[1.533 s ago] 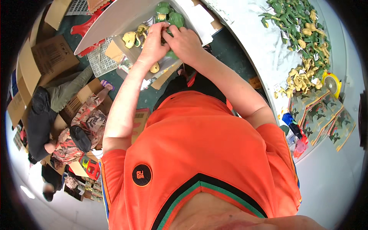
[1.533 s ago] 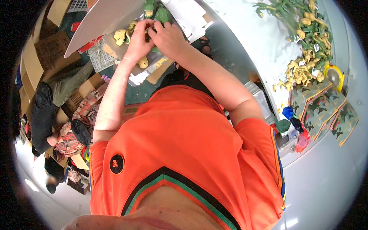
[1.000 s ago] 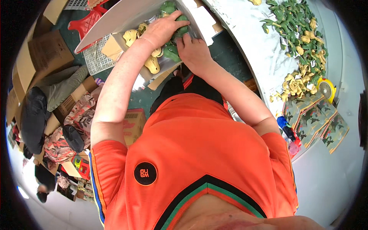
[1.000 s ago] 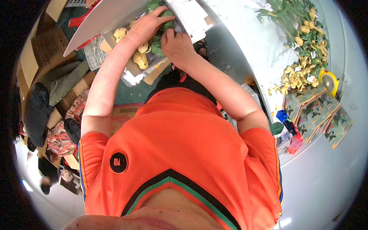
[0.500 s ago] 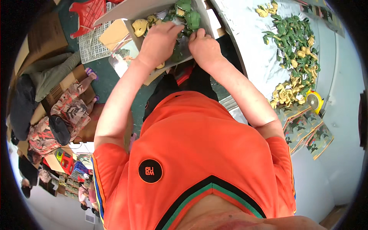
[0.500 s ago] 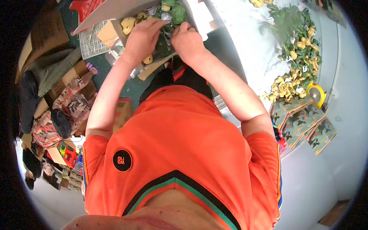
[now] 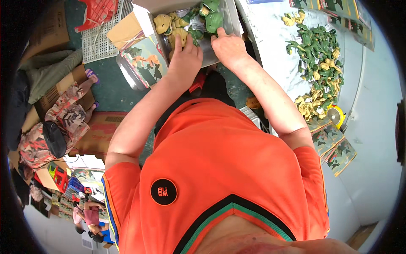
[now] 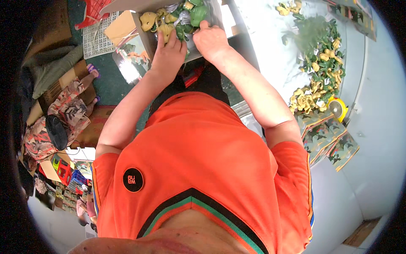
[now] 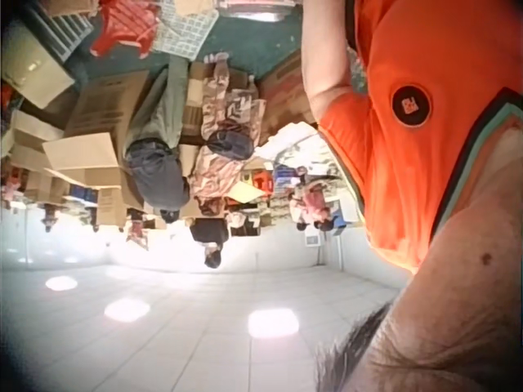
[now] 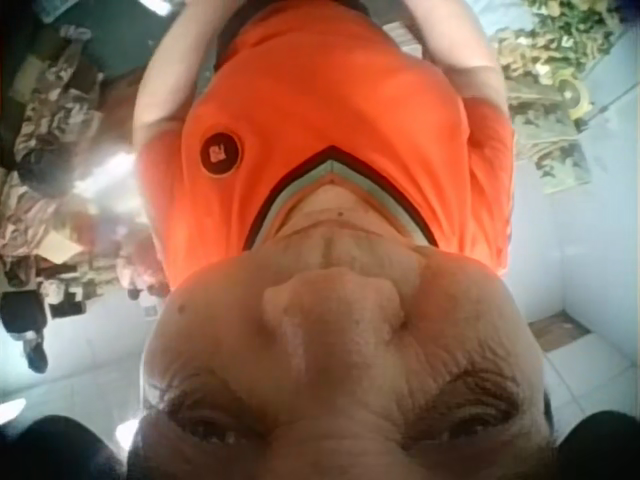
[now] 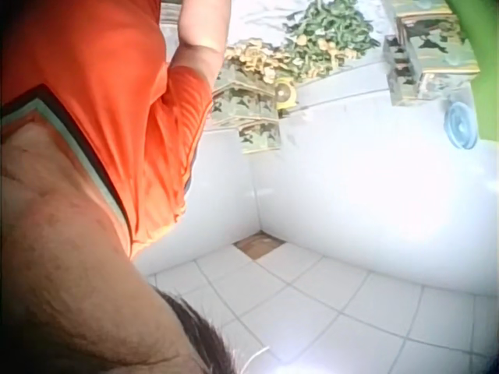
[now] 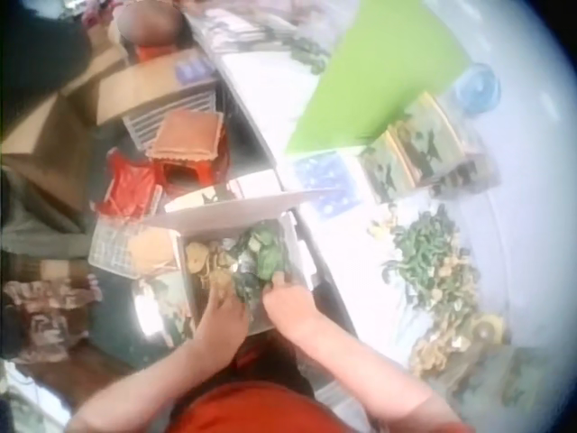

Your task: Packing toy dinosaurs into a cardboard box.

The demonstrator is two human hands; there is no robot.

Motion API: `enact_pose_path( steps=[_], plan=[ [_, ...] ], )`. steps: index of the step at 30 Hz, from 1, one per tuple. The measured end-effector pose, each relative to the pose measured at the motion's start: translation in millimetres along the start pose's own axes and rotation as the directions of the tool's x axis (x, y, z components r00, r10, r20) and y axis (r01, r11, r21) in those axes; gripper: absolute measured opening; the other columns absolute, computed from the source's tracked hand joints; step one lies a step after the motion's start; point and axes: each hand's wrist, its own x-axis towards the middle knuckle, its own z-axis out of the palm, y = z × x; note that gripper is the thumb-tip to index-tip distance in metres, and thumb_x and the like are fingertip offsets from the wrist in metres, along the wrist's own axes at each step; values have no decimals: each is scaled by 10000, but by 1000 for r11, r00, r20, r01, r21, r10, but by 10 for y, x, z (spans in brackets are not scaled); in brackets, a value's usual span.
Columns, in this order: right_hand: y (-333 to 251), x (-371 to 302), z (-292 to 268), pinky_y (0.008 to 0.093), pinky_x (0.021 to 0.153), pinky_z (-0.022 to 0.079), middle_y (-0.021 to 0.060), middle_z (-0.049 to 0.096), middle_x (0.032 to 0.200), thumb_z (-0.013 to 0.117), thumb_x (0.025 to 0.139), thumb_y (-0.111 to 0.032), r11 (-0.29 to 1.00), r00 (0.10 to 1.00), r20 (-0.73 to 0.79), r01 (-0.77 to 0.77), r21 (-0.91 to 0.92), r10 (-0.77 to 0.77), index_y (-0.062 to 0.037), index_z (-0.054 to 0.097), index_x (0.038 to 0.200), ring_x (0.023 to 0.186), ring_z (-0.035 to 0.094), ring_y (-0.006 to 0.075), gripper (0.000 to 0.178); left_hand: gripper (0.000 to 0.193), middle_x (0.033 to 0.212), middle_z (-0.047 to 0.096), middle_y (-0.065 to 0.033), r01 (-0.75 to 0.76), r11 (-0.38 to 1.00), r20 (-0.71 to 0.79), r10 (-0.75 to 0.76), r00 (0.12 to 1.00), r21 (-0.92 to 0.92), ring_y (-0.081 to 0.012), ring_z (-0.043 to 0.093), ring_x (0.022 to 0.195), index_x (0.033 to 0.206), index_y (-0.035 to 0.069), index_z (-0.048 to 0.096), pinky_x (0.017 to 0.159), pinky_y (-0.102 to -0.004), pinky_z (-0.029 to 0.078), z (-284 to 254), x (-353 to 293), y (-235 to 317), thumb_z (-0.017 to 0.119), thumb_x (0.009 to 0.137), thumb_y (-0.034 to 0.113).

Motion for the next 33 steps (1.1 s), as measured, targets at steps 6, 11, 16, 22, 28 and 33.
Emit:
enact_pose_path(
  steps=[6, 11, 16, 22, 28, 33],
  plan=[
    [50, -17, 84, 370, 781, 556, 128, 638, 1078, 618, 823, -88, 998, 995, -85, 40, -48, -44, -22, 668, 991, 964, 661, 281, 188, 504, 1271, 618, -180, -171, 979, 231, 141, 963, 115, -407, 473, 1318, 1358, 62, 566, 1158, -648, 165, -80, 159, -18, 598, 888, 240],
    [37, -61, 191, 346, 810, 523, 111, 624, 1032, 642, 786, -92, 996, 955, -283, 75, -48, -86, -32, 662, 936, 992, 605, 256, 162, 354, 1200, 628, -168, -182, 982, 109, 176, 978, 52, -375, 556, 1187, 1199, 62, 663, 1093, -608, 313, 187, 240, 6, 601, 880, 204],
    [56, -73, 165, 344, 788, 531, 102, 575, 963, 645, 774, -91, 991, 920, -374, 131, 7, -119, -37, 656, 922, 942, 606, 260, 158, 252, 1165, 598, -151, -229, 965, -46, 225, 973, -125, -326, 583, 1092, 1062, 68, 719, 948, -429, 512, 272, 267, -96, 638, 838, 150],
    [56, -74, 190, 325, 751, 533, 93, 607, 941, 640, 776, -120, 983, 909, -387, 183, 32, -156, -44, 682, 863, 937, 605, 250, 123, 334, 1238, 575, -107, -288, 929, 137, 324, 936, -232, -309, 546, 1165, 1068, 49, 726, 918, -356, 536, 107, 345, -180, 736, 738, 99],
    [123, -108, 209, 325, 756, 531, 94, 616, 919, 639, 764, -110, 965, 880, -414, 263, 10, -235, -33, 677, 829, 915, 599, 247, 109, 331, 1268, 570, -98, -202, 953, 348, 272, 897, -224, -298, 540, 1194, 1047, 38, 739, 932, -342, 528, 99, 443, -86, 753, 720, 85],
    [150, -209, 63, 357, 711, 541, 101, 561, 945, 634, 769, -78, 955, 874, -437, 281, 97, -212, -22, 617, 888, 909, 594, 265, 132, 508, 1263, 552, -112, -111, 931, 211, 193, 958, -347, -307, 543, 1188, 1257, 17, 590, 945, -374, 539, 82, 363, -75, 707, 766, 72]
  ],
)
